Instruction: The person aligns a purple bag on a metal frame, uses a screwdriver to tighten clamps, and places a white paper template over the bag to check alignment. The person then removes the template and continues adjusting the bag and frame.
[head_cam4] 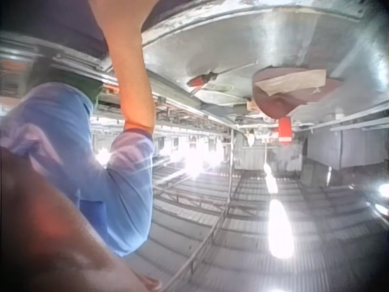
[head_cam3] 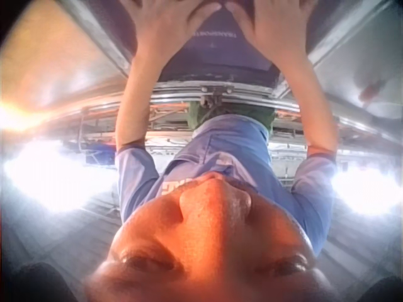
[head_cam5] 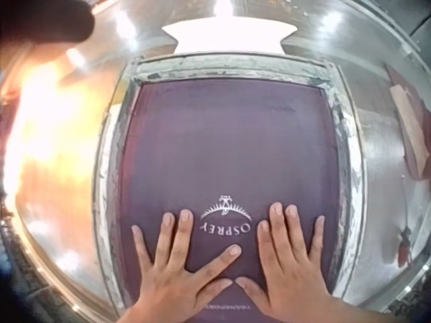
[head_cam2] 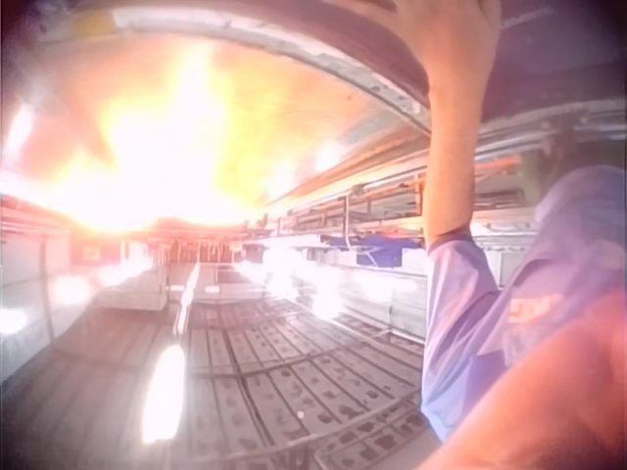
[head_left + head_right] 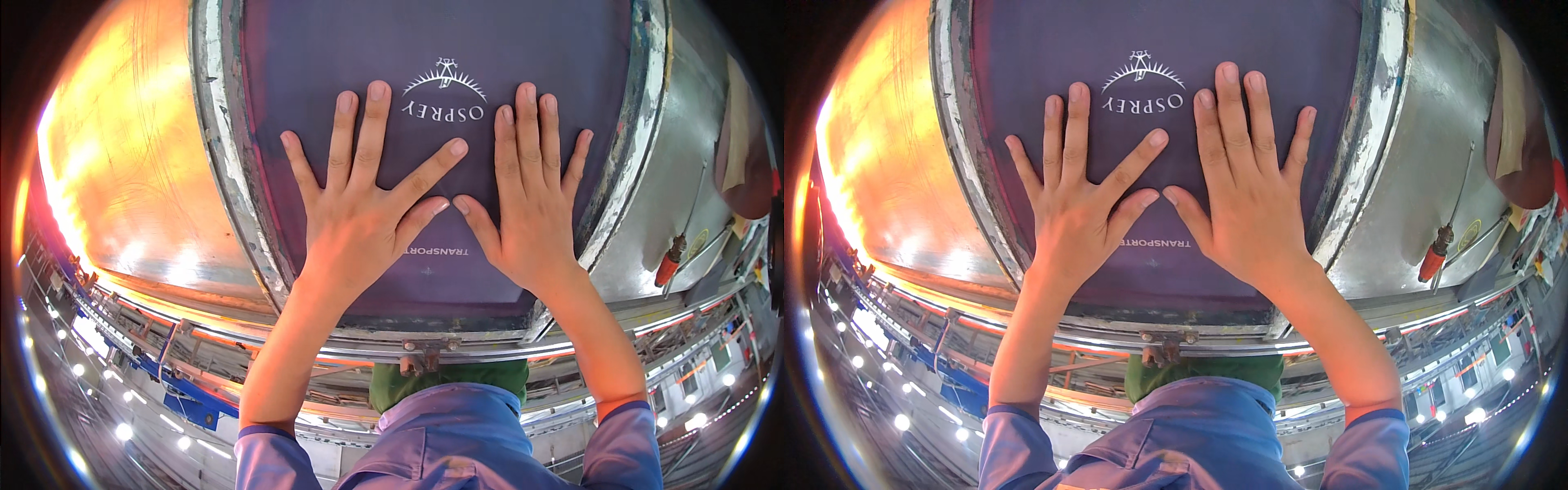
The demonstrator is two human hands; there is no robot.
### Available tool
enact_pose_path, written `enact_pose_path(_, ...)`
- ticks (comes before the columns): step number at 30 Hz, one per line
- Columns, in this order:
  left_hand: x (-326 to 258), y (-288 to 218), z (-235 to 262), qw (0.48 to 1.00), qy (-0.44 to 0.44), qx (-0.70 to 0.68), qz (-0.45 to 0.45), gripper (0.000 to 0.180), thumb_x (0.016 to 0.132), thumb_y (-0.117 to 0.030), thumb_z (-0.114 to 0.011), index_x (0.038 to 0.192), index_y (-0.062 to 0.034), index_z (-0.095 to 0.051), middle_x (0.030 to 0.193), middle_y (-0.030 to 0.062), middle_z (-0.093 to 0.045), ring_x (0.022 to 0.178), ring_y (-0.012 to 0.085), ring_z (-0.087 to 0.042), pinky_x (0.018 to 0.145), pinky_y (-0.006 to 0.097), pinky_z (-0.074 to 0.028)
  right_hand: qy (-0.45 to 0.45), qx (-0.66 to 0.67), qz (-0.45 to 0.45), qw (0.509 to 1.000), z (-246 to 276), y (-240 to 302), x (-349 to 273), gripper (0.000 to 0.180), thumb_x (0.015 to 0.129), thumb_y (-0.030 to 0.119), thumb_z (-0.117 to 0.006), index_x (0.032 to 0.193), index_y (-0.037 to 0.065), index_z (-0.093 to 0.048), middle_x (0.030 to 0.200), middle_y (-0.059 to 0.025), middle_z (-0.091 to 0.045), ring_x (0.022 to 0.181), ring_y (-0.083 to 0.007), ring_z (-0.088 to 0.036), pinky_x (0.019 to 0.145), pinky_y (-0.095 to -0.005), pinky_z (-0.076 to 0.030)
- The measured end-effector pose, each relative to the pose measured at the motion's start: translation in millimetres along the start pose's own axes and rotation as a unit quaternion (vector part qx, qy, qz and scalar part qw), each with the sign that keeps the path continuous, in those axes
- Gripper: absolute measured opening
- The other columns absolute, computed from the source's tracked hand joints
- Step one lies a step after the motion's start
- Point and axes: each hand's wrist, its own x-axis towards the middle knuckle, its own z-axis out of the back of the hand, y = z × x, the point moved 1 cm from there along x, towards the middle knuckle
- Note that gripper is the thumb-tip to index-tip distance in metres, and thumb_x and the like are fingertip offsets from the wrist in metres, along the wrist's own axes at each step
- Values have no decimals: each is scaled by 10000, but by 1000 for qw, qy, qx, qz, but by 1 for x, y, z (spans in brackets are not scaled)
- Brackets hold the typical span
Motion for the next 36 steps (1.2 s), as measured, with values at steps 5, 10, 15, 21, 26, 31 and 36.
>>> enact_pose_path(5, 0, 0, 2, 1000, 12, -13, 6, 475, 970, -584, -525, 1432, -479, -561, 1673, 240, -189, 1543, 426, -191, 1157, 724, 8, 8, -1, -4, 1000, 1, 1, 1, 870, 944, 473, -590, 1592, -8, -265, 1687, -209, -162, 1564, -407, -128, 1170, -720, -12)
enact_pose_path(10, 0, 1, 2, 1000, 21, -10, 6, 488, 971, -599, -510, 1445, -488, -541, 1668, 260, -182, 1545, 432, -177, 1154, 729, 10, 7, -8, -7, 1000, -1, 2, 0, 875, 943, 482, -581, 1595, -4, -259, 1684, -216, -170, 1562, -416, -131, 1167, -724, -12)
enact_pose_path(15, -1, 0, 2, 1000, 23, 2, 5, 491, 974, -608, -495, 1452, -499, -527, 1665, 261, -190, 1545, 429, -183, 1155, 729, 5, 29, -29, 8, 999, 3, 2, 1, 868, 986, 500, -515, 1584, -59, -227, 1667, -282, -152, 1550, -470, -111, 1179, -687, 34)
enact_pose_path(21, -2, 1, -1, 1000, 10, 0, 0, 492, 972, -609, -496, 1453, -504, -523, 1664, 258, -199, 1547, 419, -186, 1158, 726, 6, 7, -11, -7, 1000, -2, 2, 0, 880, 940, 495, -564, 1598, 0, -254, 1682, -217, -179, 1559, -425, -133, 1167, -726, -5)
enact_pose_path(26, -2, 1, -1, 1000, 11, -1, 0, 496, 967, -611, -500, 1451, -504, -525, 1664, 259, -195, 1547, 420, -185, 1158, 729, 2, 2, -15, -3, 1000, -3, 1, -1, 891, 932, 501, -565, 1600, 3, -248, 1686, -208, -171, 1561, -421, -128, 1168, -726, -3)
enact_pose_path(31, -2, 1, -1, 1000, 12, -1, 0, 497, 969, -608, -498, 1453, -500, -523, 1662, 263, -196, 1546, 425, -184, 1159, 728, 4, 11, -18, -8, 1000, -3, 2, -1, 897, 928, 504, -566, 1602, 6, -246, 1690, -203, -162, 1564, -414, -124, 1167, -728, -2)
enact_pose_path(36, -2, 0, -1, 1000, 8, 4, -4, 497, 973, -611, -489, 1454, -493, -526, 1659, 270, -197, 1545, 427, -185, 1162, 724, 7, 7, -17, -8, 1000, -3, 1, -2, 896, 927, 501, -566, 1605, 13, -243, 1691, -199, -162, 1565, -410, -126, 1166, -729, -1)
